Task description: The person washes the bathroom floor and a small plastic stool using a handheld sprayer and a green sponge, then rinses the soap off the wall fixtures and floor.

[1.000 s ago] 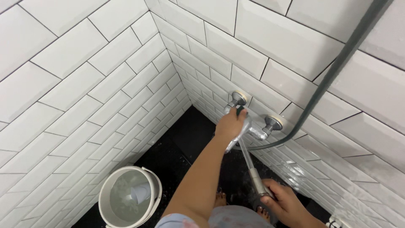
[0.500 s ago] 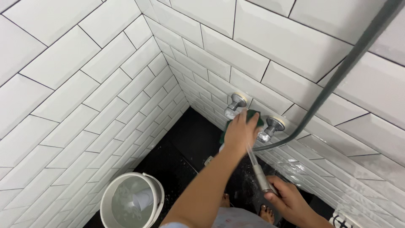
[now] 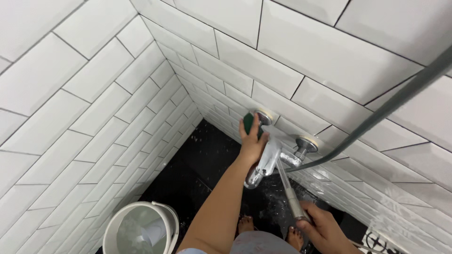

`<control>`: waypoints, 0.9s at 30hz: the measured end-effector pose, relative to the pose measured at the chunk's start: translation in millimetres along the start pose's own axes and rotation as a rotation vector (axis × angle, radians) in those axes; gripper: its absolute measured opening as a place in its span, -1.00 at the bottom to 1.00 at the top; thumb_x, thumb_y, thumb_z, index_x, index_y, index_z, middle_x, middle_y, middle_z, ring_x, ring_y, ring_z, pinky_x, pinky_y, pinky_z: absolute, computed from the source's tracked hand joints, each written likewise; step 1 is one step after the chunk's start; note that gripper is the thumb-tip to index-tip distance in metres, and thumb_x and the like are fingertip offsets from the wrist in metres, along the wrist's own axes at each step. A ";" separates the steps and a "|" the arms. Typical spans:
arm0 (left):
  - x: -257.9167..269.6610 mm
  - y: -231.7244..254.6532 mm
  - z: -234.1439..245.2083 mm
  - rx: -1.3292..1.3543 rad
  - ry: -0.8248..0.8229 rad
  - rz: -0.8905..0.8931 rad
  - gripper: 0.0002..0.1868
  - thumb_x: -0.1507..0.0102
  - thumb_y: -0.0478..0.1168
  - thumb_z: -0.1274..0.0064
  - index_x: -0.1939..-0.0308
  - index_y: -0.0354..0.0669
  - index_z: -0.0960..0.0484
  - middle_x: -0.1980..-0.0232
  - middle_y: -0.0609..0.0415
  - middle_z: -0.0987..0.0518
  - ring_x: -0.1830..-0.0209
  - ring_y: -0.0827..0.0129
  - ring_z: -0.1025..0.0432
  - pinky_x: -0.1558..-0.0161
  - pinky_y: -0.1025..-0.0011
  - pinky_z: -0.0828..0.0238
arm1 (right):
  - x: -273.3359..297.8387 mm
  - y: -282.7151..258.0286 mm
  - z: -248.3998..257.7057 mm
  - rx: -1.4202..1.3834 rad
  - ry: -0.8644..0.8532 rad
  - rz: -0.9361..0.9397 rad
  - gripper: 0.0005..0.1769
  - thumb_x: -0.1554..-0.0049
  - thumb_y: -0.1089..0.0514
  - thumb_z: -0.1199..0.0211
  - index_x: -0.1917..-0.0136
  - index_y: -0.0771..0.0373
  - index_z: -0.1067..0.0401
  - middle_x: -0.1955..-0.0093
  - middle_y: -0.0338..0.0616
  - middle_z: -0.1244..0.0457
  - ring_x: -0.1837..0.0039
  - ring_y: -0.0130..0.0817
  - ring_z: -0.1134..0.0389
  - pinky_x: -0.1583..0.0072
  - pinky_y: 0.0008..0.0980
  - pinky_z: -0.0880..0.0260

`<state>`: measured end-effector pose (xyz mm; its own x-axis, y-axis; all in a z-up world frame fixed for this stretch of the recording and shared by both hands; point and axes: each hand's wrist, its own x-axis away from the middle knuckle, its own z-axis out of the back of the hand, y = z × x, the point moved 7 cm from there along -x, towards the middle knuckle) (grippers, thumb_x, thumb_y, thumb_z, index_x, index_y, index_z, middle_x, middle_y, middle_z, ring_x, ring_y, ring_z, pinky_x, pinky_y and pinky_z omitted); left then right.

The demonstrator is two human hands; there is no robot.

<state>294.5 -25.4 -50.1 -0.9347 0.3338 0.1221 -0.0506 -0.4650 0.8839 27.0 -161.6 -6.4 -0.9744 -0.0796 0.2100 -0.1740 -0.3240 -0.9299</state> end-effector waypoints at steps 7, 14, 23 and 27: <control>-25.4 -43.3 5.6 0.412 0.183 0.415 -0.39 -0.44 0.10 0.06 -0.33 -0.37 -0.48 -0.13 -0.30 -0.61 -0.12 0.00 -0.53 -0.12 0.18 -0.41 | -6.8 -3.4 -10.3 -0.044 -0.025 -0.125 -0.49 -0.13 0.00 -0.21 -0.30 0.25 -0.38 0.20 -0.10 -0.41 0.19 -0.37 -0.52 0.10 -0.34 -0.51; 7.9 -8.9 8.5 0.174 0.236 -0.077 -0.44 -0.32 -0.16 0.01 -0.33 -0.43 -0.35 -0.10 -0.36 -0.54 -0.13 -0.10 -0.46 -0.20 0.15 -0.36 | -18.6 -21.8 -21.8 0.010 -0.150 -0.076 -0.52 -0.15 -0.01 -0.24 -0.27 0.26 -0.39 0.26 -0.08 -0.36 0.20 -0.35 -0.41 0.13 -0.30 -0.42; -61.2 -22.7 9.8 -0.312 -0.152 0.151 -0.31 -0.25 0.15 -0.21 -0.12 -0.43 -0.49 0.01 -0.29 -0.61 -0.06 -0.08 -0.50 -0.08 0.12 -0.44 | -37.3 -26.6 -21.1 0.056 -0.146 -0.073 -0.50 -0.18 -0.06 -0.20 -0.29 0.25 -0.37 0.22 -0.08 -0.40 0.11 -0.31 -0.45 0.05 -0.29 -0.44; -55.4 -49.1 -0.1 0.235 -0.304 0.337 -0.34 -0.21 0.22 -0.15 0.05 -0.42 -0.67 0.16 -0.19 -0.62 0.16 0.13 -0.49 0.13 0.24 -0.40 | -39.1 -16.9 -18.8 0.088 -0.121 -0.146 -0.47 -0.12 -0.04 -0.23 -0.31 0.21 -0.39 0.26 -0.05 -0.38 0.19 -0.29 -0.44 0.08 -0.28 -0.47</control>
<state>348.8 -21.1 -100.2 -0.7393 0.4368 0.5126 0.3492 -0.4022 0.8464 65.4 -135.3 -4.6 -0.9145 -0.1371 0.3807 -0.2942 -0.4207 -0.8581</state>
